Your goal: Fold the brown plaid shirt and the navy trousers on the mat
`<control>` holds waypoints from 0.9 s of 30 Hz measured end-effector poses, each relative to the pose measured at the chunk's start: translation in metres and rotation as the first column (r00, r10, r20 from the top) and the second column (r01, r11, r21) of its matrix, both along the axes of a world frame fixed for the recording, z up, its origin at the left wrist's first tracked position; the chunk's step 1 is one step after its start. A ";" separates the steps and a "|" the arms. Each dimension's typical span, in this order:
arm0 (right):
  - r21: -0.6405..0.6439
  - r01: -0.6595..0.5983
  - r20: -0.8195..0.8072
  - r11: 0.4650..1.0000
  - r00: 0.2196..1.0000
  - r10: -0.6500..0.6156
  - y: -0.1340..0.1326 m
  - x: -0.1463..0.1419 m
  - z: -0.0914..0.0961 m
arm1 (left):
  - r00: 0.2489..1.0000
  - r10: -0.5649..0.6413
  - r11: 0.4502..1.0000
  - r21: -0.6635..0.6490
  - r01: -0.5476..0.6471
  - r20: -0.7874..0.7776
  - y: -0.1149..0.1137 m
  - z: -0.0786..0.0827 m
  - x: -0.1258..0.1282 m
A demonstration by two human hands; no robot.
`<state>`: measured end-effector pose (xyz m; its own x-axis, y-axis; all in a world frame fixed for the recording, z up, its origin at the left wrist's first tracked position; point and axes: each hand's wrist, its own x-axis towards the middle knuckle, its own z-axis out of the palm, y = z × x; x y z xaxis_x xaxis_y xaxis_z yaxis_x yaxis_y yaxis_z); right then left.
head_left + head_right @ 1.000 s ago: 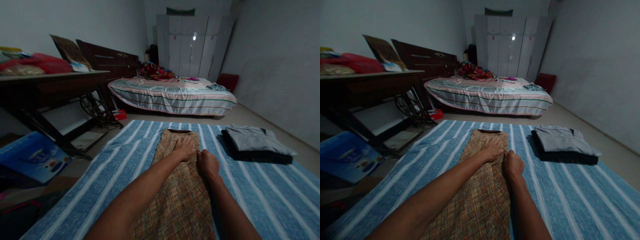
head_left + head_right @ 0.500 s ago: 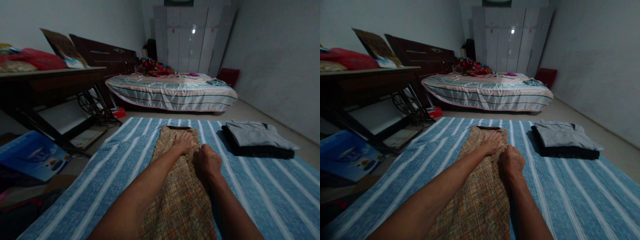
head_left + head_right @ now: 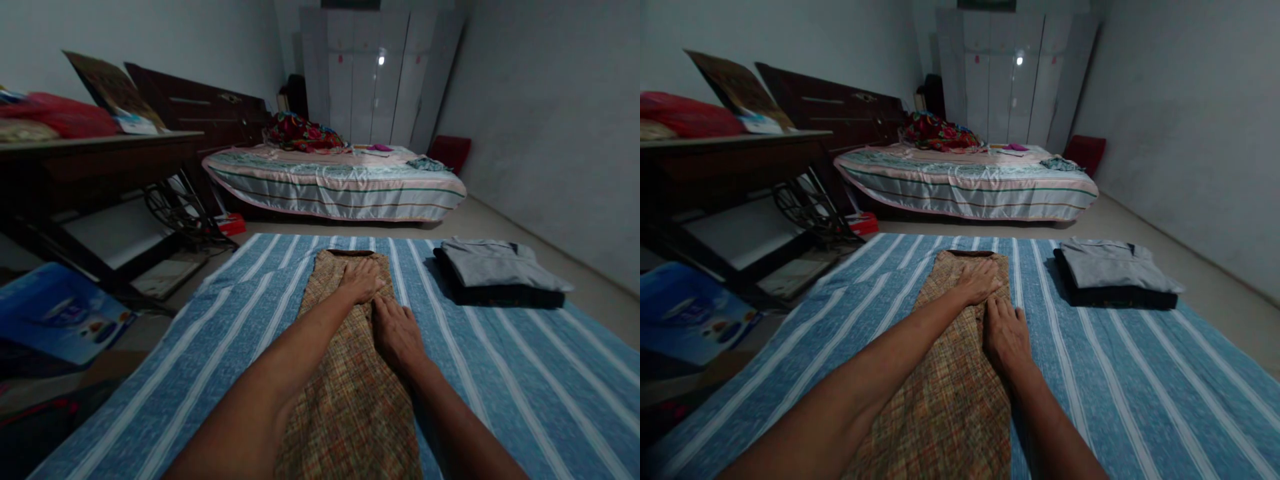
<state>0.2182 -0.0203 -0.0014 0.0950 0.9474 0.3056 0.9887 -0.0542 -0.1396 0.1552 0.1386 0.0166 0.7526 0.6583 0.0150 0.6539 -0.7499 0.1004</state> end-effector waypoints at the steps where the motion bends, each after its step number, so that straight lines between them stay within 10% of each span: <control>1: 0.005 0.007 -0.001 1.000 1.000 -0.007 0.000 -0.001 0.001 | 1.000 -0.008 1.000 0.012 0.008 0.004 -0.001 0.002 0.000; 18: 0.056 0.032 -0.011 0.998 0.999 -0.031 0.003 -0.004 -0.011 | 0.993 -0.122 0.987 0.102 0.121 0.005 0.003 -0.014 0.029; 27: 0.050 0.013 -0.055 0.999 0.998 -0.010 -0.001 -0.002 -0.010 | 0.995 -0.056 0.997 0.061 0.051 0.079 -0.015 0.002 0.011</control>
